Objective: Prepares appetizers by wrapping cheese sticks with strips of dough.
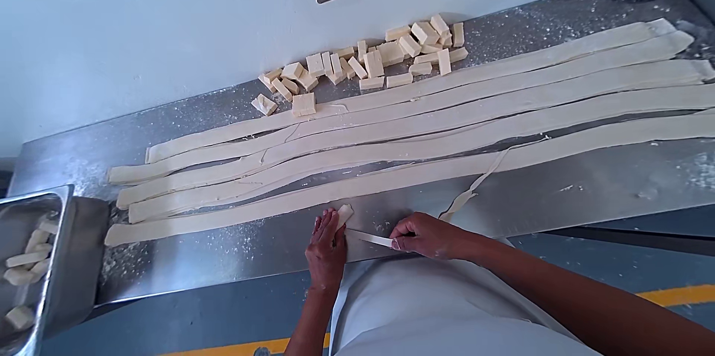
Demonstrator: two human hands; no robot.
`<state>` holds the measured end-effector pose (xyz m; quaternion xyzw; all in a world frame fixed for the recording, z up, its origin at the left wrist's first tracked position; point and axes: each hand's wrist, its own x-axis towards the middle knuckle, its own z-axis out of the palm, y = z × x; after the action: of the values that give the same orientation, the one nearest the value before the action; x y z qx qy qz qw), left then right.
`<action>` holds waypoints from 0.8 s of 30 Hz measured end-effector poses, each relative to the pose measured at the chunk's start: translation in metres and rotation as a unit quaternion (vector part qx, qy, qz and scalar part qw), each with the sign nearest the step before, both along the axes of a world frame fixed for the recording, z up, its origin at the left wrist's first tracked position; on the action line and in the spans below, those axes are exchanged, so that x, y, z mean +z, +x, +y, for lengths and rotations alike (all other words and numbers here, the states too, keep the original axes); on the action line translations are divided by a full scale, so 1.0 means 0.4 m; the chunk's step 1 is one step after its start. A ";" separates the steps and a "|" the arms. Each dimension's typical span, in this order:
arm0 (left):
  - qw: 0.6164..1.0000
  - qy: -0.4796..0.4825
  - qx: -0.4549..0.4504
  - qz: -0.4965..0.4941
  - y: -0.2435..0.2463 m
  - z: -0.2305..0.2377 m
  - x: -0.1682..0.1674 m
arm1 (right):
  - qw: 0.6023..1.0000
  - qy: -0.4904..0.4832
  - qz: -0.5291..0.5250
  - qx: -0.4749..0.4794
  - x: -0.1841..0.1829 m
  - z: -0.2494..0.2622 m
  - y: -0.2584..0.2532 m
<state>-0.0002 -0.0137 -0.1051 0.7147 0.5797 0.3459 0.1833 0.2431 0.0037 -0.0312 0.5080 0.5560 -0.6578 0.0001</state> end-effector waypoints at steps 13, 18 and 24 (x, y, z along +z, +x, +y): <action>0.988 -0.155 -0.009 -0.025 0.016 -0.029 0.107 | 0.971 -0.196 0.133 0.027 -0.050 0.063 -0.143; 0.867 -0.406 0.046 -0.285 -0.013 0.048 0.163 | 0.998 -0.002 0.042 0.044 -0.023 0.051 -0.138; 0.804 -0.455 0.005 -0.383 -0.006 0.068 0.191 | 0.975 0.196 -0.043 0.093 0.025 0.104 -0.110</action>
<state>-0.0027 0.0135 -0.0286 0.3555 0.5565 0.2892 0.6930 0.1992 0.0454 -0.0211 0.4721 0.7188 -0.5102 -0.0144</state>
